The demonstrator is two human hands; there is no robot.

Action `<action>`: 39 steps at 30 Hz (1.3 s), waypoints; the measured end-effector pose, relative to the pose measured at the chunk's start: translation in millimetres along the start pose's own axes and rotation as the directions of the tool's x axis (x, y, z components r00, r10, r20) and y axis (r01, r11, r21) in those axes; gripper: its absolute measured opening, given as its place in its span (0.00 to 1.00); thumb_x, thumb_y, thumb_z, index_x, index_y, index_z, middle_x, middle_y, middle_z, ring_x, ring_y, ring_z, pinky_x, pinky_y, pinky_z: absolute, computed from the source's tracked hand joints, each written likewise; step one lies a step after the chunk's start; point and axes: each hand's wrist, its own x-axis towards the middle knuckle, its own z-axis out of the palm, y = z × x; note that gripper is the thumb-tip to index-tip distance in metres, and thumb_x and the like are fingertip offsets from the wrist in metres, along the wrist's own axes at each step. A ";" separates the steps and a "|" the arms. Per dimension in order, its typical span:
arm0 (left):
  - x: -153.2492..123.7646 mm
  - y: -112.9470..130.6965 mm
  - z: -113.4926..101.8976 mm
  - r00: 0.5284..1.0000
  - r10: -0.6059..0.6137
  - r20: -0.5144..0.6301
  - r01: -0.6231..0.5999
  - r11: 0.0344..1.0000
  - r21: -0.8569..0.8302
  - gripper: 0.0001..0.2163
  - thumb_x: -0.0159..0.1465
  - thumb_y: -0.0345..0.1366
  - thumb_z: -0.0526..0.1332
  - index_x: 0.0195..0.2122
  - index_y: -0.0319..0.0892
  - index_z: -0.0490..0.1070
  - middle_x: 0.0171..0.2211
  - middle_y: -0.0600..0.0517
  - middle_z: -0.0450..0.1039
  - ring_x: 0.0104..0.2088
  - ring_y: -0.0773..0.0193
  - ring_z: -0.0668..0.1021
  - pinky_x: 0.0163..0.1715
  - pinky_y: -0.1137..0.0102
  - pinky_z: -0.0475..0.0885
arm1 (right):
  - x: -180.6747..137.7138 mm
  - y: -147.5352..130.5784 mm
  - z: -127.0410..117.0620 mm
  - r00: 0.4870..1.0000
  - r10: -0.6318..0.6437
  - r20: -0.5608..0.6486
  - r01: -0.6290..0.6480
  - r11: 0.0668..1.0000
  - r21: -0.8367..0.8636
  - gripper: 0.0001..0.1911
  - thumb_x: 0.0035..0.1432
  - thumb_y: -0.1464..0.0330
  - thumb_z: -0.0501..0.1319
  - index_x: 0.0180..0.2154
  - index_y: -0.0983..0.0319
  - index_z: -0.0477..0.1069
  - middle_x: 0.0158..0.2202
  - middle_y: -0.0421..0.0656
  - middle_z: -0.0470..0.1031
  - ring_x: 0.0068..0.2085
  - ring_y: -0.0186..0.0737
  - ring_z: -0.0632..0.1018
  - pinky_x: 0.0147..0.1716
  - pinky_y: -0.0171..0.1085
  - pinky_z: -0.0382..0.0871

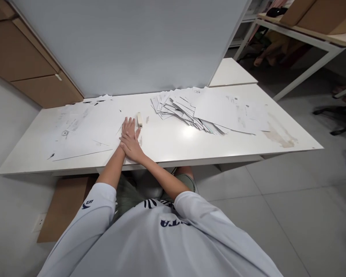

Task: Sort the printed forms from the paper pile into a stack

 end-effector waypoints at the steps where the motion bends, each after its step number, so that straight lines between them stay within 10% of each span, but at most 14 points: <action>1: -0.1 1.7 -1.0 0.999 -0.024 -0.025 0.024 1.000 0.013 0.32 0.69 0.45 0.49 0.72 0.39 0.47 0.72 0.44 0.46 0.73 0.52 0.39 0.71 0.50 0.39 | -9.6 1.1 -1.3 1.000 0.010 0.012 -0.010 1.000 -0.028 0.30 0.70 0.52 0.45 0.65 0.59 0.61 0.70 0.47 0.56 0.72 0.48 0.48 0.69 0.57 0.32; 39: 12.0 -7.2 2.2 0.996 -0.059 -0.060 0.061 0.998 0.023 0.25 0.69 0.46 0.48 0.61 0.39 0.67 0.70 0.43 0.53 0.72 0.49 0.49 0.68 0.50 0.52 | -14.1 1.7 -8.4 0.998 -0.034 0.057 0.027 0.993 0.112 0.35 0.68 0.45 0.46 0.67 0.57 0.57 0.69 0.43 0.57 0.72 0.47 0.49 0.70 0.49 0.36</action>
